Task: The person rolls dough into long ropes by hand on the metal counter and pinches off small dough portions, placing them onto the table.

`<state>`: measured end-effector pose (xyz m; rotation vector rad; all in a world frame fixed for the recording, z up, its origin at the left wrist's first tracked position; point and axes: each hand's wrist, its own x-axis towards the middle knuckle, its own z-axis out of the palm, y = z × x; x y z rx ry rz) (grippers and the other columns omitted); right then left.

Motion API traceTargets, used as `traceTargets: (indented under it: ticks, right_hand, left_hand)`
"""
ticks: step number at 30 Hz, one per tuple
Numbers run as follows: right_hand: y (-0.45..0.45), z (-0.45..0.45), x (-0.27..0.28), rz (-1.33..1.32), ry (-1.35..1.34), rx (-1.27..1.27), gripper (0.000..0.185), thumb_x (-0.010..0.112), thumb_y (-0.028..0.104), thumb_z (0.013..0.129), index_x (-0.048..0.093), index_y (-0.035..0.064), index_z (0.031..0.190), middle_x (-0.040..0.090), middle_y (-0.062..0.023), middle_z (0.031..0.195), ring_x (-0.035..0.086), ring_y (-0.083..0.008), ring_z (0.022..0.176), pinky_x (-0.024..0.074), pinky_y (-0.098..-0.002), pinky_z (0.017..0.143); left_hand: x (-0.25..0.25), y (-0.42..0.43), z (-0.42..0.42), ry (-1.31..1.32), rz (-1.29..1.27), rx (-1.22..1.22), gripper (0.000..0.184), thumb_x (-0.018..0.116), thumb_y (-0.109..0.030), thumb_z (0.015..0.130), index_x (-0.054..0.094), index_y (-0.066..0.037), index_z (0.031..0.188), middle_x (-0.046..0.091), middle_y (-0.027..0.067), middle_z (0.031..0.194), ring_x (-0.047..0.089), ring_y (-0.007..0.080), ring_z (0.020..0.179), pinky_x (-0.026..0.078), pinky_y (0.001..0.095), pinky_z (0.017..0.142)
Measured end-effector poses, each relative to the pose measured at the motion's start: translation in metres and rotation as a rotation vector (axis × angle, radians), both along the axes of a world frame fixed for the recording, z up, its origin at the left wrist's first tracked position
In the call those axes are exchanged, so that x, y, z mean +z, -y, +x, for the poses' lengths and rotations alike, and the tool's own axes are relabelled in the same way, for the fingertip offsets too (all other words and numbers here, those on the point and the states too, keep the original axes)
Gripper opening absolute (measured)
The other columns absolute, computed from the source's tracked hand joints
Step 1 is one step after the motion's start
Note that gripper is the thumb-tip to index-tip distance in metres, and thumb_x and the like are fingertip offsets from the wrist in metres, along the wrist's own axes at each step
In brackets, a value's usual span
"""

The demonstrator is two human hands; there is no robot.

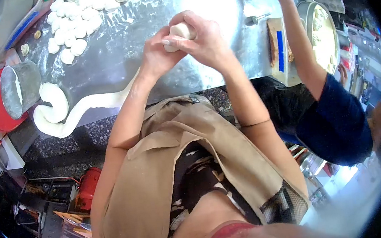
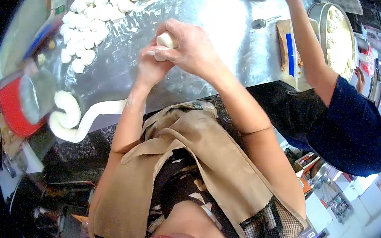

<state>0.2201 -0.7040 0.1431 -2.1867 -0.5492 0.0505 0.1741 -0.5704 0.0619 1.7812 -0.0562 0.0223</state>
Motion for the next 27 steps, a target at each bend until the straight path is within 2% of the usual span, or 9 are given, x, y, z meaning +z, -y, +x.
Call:
traceTargets:
  ticks: [4,10,15,18,19,22,24,26,27]
  right_hand:
    - [0.012,0.005,0.015,-0.001,-0.213,0.183,0.022,0.072,0.026,0.078,0.066,0.0071,0.087,0.064,-0.0115,0.086,0.062,-0.0295,0.077,0.0512,-0.0404,0.065]
    - [-0.022,-0.009,-0.043,-0.114,0.333,-0.044,0.013,0.067,0.014,0.077,0.058,0.0057,0.082,0.057,-0.0116,0.080,0.059,-0.0312,0.071,0.0507,-0.0403,0.063]
    - [-0.037,0.022,-0.095,0.028,0.244,-0.076,0.015,0.067,0.016,0.076,0.058,0.0057,0.080,0.057,-0.0130,0.077,0.057,-0.0328,0.066,0.0506,-0.0411,0.061]
    - [-0.046,0.106,-0.163,-0.256,0.178,-0.294,0.021,0.066,0.019,0.077,0.061,0.0052,0.090,0.061,-0.0176,0.093,0.060,-0.0376,0.077,0.0508,-0.0451,0.069]
    - [-0.043,0.122,-0.181,-0.280,0.049,-0.368,0.026,0.066,0.020,0.077,0.062,0.0053,0.098,0.061,-0.0199,0.102,0.061,-0.0387,0.086,0.0506,-0.0461,0.075]
    - [-0.028,0.100,-0.150,-0.176,0.404,-0.295,0.035,0.065,0.022,0.075,0.059,0.0041,0.105,0.056,-0.0235,0.114,0.053,-0.0415,0.103,0.0461,-0.0501,0.088]
    - [0.000,0.060,-0.135,-0.207,-0.078,0.085,0.054,0.068,0.019,0.070,0.056,0.0053,0.121,0.051,-0.0233,0.126,0.043,-0.0426,0.122,0.0414,-0.0474,0.099]
    - [-0.007,0.014,-0.105,0.038,-0.455,0.280,0.057,0.071,0.013,0.067,0.057,0.0072,0.122,0.055,-0.0198,0.121,0.049,-0.0372,0.119,0.0438,-0.0445,0.096]
    - [-0.016,0.009,-0.115,0.096,-0.395,0.191,0.053,0.072,0.014,0.067,0.059,0.0070,0.118,0.059,-0.0175,0.113,0.055,-0.0331,0.110,0.0466,-0.0425,0.091]
  left_hand:
    - [0.003,0.004,0.006,0.069,0.182,0.057,0.041,0.077,-0.018,0.070,0.063,-0.007,0.107,0.069,0.0169,0.088,0.067,0.0360,0.083,0.054,0.0393,0.068]
    - [-0.003,-0.009,0.007,0.019,0.334,-0.029,0.028,0.071,-0.021,0.074,0.065,-0.007,0.097,0.067,0.0185,0.081,0.066,0.0365,0.077,0.053,0.0413,0.066]
    - [-0.014,-0.009,0.011,0.048,0.447,0.141,0.020,0.071,-0.018,0.073,0.062,-0.006,0.087,0.065,0.0189,0.077,0.065,0.0375,0.073,0.053,0.0415,0.064]
    - [0.003,0.004,-0.002,0.182,0.100,-0.005,0.016,0.070,-0.012,0.073,0.060,-0.007,0.085,0.065,0.0176,0.075,0.065,0.0370,0.071,0.053,0.0403,0.063]
    - [0.011,0.008,-0.005,0.152,0.083,0.027,0.014,0.072,-0.014,0.080,0.062,-0.006,0.086,0.065,0.0115,0.078,0.064,0.0196,0.065,0.051,0.0295,0.063]
    - [-0.045,-0.033,0.006,-0.256,-0.504,0.181,0.015,0.070,-0.015,0.084,0.060,-0.006,0.088,0.068,0.0101,0.089,0.065,0.0157,0.076,0.051,0.0272,0.071]
    - [-0.032,-0.039,0.015,-0.313,-0.255,0.182,0.014,0.066,-0.017,0.088,0.058,-0.005,0.090,0.064,0.0102,0.111,0.061,0.0173,0.096,0.047,0.0298,0.086]
    - [-0.053,-0.028,0.023,0.197,-0.017,0.186,0.019,0.065,-0.020,0.089,0.058,-0.004,0.098,0.057,0.0115,0.127,0.055,0.0200,0.110,0.042,0.0338,0.095]
    - [-0.056,-0.023,0.023,0.018,-0.259,0.032,0.032,0.071,-0.022,0.084,0.058,-0.005,0.108,0.049,0.0127,0.137,0.049,0.0226,0.121,0.038,0.0369,0.101]
